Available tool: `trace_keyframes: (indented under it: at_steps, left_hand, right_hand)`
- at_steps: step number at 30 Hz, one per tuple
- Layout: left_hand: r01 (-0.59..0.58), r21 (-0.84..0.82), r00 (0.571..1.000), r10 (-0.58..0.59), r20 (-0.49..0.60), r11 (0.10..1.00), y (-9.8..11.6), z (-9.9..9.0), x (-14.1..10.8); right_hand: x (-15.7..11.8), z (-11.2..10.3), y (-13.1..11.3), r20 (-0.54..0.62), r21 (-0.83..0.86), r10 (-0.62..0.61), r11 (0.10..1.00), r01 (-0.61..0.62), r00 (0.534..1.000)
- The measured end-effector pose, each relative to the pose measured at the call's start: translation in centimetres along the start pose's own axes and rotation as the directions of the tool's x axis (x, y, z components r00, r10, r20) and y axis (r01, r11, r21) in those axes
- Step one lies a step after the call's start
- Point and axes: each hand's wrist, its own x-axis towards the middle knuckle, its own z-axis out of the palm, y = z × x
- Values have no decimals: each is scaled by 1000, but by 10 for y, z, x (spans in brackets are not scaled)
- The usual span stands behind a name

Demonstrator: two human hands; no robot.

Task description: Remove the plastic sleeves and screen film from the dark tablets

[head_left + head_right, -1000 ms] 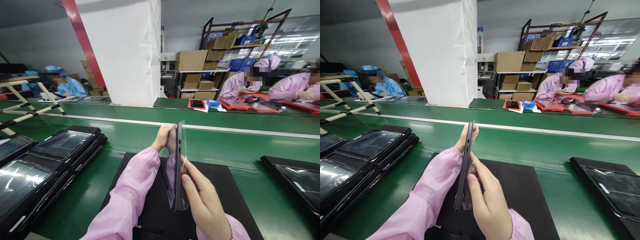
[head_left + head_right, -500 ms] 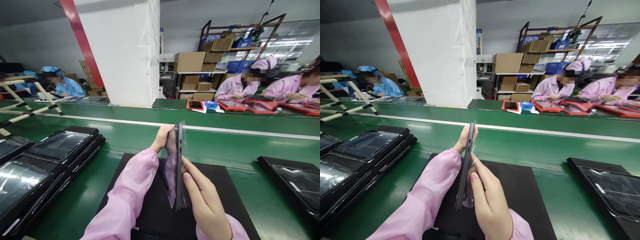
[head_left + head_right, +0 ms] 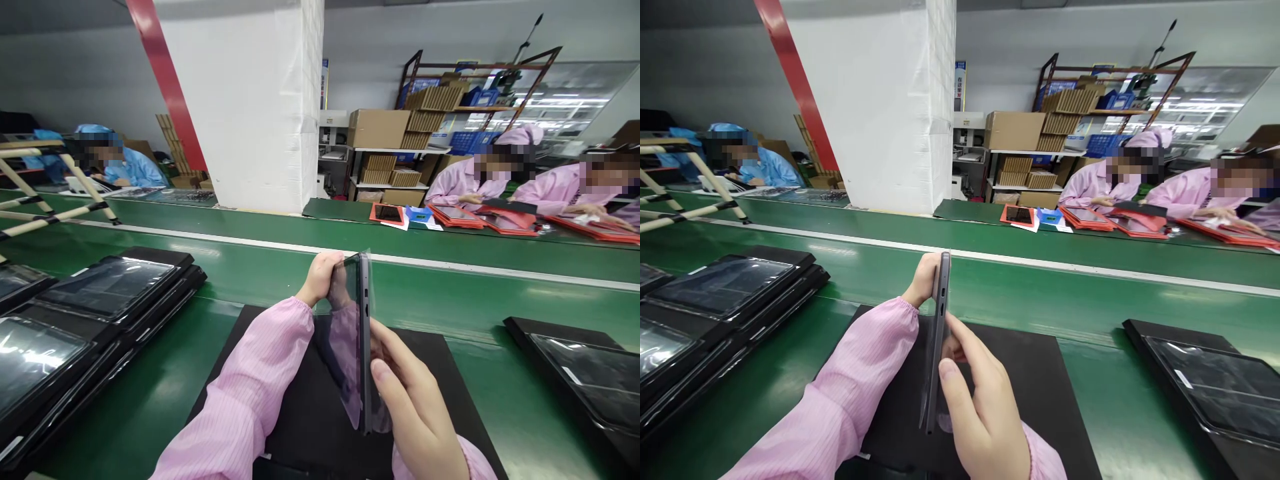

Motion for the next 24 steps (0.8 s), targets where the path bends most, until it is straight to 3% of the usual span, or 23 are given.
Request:
trace_keyframes:
  at_steps: [10, 16, 24]
  left_hand:
    - [-3, 16, 998, 4, -69, 1000, -11, 2, 4]
    - [15, 13, 998, -15, -59, 1000, -13, 2, 4]
    - [4, 32, 998, -3, -58, 999, -3, 1, 0]
  right_hand:
    - [0, -6, -1, 92, -69, -104, 992, 110, 990]
    - [1, -15, -5, 214, -88, -149, 981, 171, 965]
    - [-4, -18, -2, 264, -62, -103, 990, 123, 959]
